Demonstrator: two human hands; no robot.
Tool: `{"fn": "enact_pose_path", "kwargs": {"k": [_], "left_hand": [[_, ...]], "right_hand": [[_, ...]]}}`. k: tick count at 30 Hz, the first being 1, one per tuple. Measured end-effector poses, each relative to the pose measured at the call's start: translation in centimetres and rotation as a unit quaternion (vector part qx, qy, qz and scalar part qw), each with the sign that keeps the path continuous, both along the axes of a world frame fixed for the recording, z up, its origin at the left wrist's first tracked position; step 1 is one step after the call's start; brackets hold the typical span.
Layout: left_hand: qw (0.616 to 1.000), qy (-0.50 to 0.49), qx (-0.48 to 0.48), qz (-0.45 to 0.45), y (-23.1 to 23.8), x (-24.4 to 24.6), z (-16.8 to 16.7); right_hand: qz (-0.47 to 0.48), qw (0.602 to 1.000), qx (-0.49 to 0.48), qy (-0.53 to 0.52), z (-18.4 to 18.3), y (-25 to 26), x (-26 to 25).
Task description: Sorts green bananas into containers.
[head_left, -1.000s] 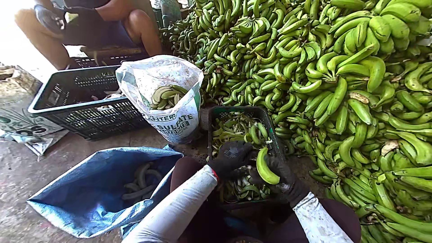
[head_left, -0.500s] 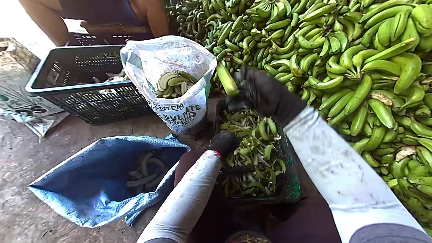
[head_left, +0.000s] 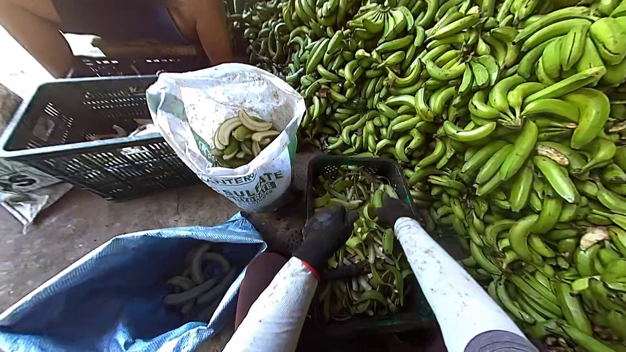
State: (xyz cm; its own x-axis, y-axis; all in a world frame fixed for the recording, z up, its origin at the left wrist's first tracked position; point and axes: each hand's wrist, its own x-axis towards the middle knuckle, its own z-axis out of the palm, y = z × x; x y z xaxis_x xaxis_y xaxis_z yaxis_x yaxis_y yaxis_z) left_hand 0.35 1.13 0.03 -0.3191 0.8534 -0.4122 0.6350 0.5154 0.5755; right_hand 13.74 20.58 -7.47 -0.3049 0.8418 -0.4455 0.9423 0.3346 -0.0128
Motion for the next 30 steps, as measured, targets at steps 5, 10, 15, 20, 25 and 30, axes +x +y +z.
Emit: {"fn": "enact_pose_path", "kwargs": {"k": [5, 10, 15, 20, 25, 30], "left_hand": [[1.0, -0.007, 0.002, 0.002, 0.5, 0.3, 0.5], [0.995, -0.018, 0.095, 0.022, 0.9, 0.8, 0.1], [0.958, -0.121, 0.253, 0.061, 0.8, 2.5, -0.6], [0.869, -0.31, 0.386, 0.011, 0.2, 7.0, -1.1], [0.833, -0.366, 0.413, -0.034, -0.4, 9.7, -0.6], [0.873, -0.316, 0.366, -0.059, -0.6, 10.6, -0.3]], "right_hand": [[-0.012, 0.999, 0.05, 0.013, -4.1, 0.3, 0.4], [-0.087, 0.955, -0.034, 0.283, -1.7, 1.9, 4.0], [-0.192, 0.612, -0.208, 0.738, 5.1, -0.8, 9.5], [-0.168, 0.59, -0.134, 0.778, 8.5, -2.8, 10.2], [-0.132, 0.541, -0.116, 0.823, 9.8, -5.5, 11.1], [-0.163, 0.568, -0.099, 0.8, 8.6, -7.3, 11.9]]}}
